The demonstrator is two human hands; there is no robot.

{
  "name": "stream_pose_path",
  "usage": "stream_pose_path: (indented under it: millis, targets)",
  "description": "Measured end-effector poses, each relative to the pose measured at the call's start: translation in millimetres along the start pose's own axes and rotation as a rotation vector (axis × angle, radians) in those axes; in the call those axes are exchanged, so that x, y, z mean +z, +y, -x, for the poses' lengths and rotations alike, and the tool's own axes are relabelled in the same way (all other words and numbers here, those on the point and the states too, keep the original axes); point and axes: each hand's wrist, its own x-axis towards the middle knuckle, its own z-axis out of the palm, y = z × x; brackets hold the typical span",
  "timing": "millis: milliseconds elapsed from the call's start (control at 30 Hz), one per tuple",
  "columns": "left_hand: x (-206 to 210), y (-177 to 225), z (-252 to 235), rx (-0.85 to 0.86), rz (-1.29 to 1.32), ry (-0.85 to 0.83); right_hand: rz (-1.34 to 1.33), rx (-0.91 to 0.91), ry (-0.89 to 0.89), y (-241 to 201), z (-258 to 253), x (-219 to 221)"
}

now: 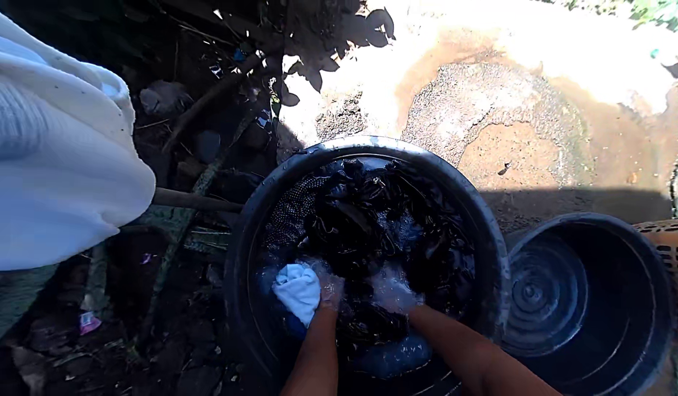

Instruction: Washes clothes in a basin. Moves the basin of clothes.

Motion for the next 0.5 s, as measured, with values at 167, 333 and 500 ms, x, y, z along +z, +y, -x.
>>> stream_pose_path:
  millis: [167,333,500]
  targets:
    - [-64,21,23,0.011,-0.02,-0.052,-0.012,-0.216,0.186,1,40,15]
    - [-58,-25,53,0.13,0.197,0.492,0.034,-0.442,0.273,-17,65,71]
    - [8,-35,40,0.127,0.244,0.511,0.051,-0.488,0.121,-3,47,86]
